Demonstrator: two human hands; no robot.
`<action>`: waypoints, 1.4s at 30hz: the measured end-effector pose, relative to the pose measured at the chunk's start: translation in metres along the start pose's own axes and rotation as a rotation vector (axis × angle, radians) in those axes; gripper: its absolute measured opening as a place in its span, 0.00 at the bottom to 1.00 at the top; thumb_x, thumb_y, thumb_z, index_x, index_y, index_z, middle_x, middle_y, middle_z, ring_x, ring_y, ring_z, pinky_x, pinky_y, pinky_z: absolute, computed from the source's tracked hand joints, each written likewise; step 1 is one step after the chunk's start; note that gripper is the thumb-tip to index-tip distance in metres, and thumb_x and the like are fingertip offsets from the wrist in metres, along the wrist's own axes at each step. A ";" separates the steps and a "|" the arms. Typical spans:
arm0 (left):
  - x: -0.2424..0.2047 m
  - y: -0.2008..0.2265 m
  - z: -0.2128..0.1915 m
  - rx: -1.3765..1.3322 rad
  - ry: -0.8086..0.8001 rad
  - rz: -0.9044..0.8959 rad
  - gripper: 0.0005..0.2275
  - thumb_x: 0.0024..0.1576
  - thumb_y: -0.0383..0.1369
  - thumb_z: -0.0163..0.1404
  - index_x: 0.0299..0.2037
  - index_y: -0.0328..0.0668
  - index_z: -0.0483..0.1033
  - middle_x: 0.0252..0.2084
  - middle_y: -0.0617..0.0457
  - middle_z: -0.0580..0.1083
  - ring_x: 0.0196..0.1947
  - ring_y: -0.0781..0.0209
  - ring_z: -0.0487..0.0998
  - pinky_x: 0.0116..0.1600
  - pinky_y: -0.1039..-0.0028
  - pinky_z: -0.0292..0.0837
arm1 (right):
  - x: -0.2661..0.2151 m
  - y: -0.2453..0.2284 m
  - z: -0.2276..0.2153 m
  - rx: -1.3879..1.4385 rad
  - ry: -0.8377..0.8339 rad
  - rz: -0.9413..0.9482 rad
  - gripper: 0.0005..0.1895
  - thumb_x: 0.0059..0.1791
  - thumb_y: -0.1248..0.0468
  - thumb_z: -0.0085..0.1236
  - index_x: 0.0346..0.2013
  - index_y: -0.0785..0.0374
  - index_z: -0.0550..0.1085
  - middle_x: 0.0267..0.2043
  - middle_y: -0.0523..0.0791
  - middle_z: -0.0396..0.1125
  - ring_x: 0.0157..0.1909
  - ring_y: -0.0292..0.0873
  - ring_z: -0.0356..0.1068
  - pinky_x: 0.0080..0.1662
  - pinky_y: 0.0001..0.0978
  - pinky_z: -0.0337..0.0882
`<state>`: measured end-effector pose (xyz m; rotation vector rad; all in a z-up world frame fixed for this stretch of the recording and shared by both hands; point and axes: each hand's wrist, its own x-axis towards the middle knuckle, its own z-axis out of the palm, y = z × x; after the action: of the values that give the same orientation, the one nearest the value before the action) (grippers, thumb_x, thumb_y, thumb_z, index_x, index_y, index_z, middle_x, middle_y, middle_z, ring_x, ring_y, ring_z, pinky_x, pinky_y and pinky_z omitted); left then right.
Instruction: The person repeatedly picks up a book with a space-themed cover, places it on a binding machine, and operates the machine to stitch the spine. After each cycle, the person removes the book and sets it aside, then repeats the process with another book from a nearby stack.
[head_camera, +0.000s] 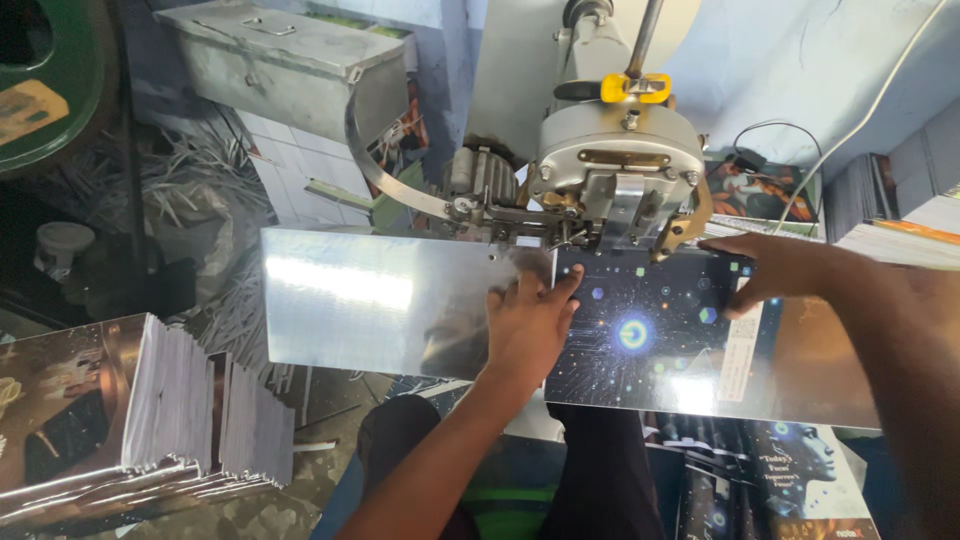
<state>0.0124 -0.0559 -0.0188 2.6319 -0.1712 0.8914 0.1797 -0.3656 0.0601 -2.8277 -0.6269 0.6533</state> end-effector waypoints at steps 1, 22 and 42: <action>0.001 0.000 0.001 -0.001 -0.017 0.003 0.19 0.58 0.41 0.56 0.61 0.66 0.76 0.41 0.52 0.70 0.39 0.54 0.74 0.47 0.57 0.62 | -0.002 0.010 -0.003 -0.028 -0.045 0.107 0.64 0.27 0.63 0.83 0.73 0.44 0.58 0.63 0.49 0.68 0.64 0.50 0.69 0.65 0.43 0.67; 0.000 0.001 -0.006 0.087 -0.062 0.061 0.22 0.60 0.39 0.52 0.66 0.65 0.71 0.43 0.51 0.68 0.38 0.55 0.74 0.47 0.56 0.63 | -0.049 0.068 -0.003 -0.064 0.069 0.187 0.44 0.35 0.59 0.82 0.64 0.49 0.70 0.44 0.39 0.80 0.62 0.45 0.73 0.66 0.45 0.65; -0.004 -0.001 -0.005 0.048 -0.016 0.100 0.22 0.60 0.46 0.51 0.65 0.56 0.71 0.47 0.48 0.67 0.41 0.52 0.72 0.50 0.53 0.61 | -0.186 0.148 0.053 0.028 0.446 0.404 0.22 0.43 0.57 0.74 0.49 0.59 0.79 0.41 0.48 0.80 0.42 0.46 0.81 0.49 0.42 0.77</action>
<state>0.0064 -0.0535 -0.0183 2.6957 -0.2912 0.9173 0.0578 -0.5762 0.0460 -2.9443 0.0297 0.0620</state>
